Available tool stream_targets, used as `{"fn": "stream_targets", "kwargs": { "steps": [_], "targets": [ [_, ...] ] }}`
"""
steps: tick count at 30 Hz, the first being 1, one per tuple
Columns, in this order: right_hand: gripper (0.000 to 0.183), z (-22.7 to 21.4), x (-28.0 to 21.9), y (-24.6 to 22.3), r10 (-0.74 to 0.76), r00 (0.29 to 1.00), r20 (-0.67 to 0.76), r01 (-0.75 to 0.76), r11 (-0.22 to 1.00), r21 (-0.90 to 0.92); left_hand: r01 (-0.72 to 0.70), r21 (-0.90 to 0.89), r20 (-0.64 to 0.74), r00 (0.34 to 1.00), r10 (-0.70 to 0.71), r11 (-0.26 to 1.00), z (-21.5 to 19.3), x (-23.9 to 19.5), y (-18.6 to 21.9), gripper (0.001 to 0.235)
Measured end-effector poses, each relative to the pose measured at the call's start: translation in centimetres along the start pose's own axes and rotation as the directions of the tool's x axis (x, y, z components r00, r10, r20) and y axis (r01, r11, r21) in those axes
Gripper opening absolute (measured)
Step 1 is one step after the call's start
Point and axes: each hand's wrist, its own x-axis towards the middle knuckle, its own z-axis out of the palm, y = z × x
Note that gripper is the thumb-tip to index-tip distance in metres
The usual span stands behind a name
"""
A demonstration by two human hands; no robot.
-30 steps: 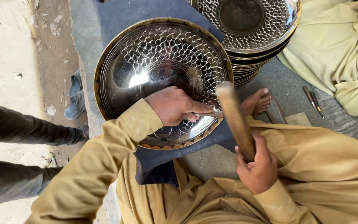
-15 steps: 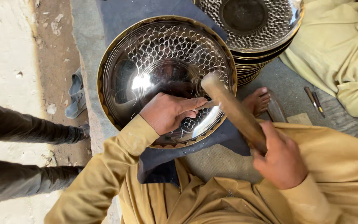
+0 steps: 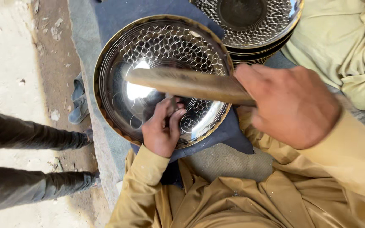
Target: The person sits on the floor and uses a hammer and a small metal punch to create a textured pattern on the inside surface of a large metal bowl. They repeatedly strike the punch against the bowl's interior to form a honeycomb-like design.
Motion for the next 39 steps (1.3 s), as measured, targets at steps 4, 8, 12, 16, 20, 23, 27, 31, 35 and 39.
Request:
{"fn": "stream_targets", "kwargs": {
  "steps": [4,8,12,16,20,23,27,31,35,39],
  "targets": [
    [0.022,-3.0,2.4,-3.0,-0.033,0.976,0.216,0.113,0.923,-0.368,0.185,0.02,-0.184,0.967,-0.179,0.982,0.7,-2.0,0.8,0.024],
    [0.009,-4.0,3.3,-5.5,-0.236,0.969,-0.073,0.215,0.95,-0.226,0.324,-0.136,-0.279,0.894,-0.35,0.936,1.7,-3.0,1.1,0.028],
    [0.018,-2.7,3.8,-6.4,-0.324,0.946,-0.013,0.303,0.898,-0.318,0.275,-0.242,-0.304,0.889,-0.341,0.931,2.1,-3.2,0.9,0.04],
    [0.016,-2.7,3.6,-5.6,-0.274,0.95,0.15,0.312,0.866,-0.391,0.257,-0.091,-0.32,0.907,-0.272,0.962,1.1,-2.7,0.9,0.034],
    [0.02,-3.5,1.2,-2.9,-0.169,0.968,-0.185,0.159,0.985,-0.068,0.075,-0.091,-0.08,0.993,-0.083,0.993,-1.3,-0.3,0.4,0.016],
    [0.042,-1.4,-1.3,-1.1,0.021,0.98,-0.196,0.006,0.991,0.135,0.132,-0.102,0.296,0.95,-0.096,0.986,-2.0,2.5,-0.4,0.051],
    [0.05,4.4,-4.5,0.7,0.224,0.942,-0.248,-0.124,0.924,0.362,-0.149,-0.116,0.501,0.845,0.187,0.982,-2.0,5.4,-0.8,0.051],
    [0.049,9.1,-7.0,1.1,0.393,0.871,-0.296,-0.243,0.867,0.436,-0.211,-0.123,0.591,0.769,0.243,0.97,-2.2,6.2,-0.9,0.05],
    [0.052,11.7,-9.0,0.7,0.462,0.881,-0.099,-0.37,0.804,0.465,-0.333,-0.06,0.612,0.733,0.299,0.941,-2.1,6.7,-0.7,0.045],
    [0.055,14.0,-9.9,-0.7,0.51,0.858,-0.061,-0.418,0.763,0.493,-0.299,0.006,0.711,0.672,0.206,0.954,-2.2,7.4,-0.1,0.047]
  ]
}}
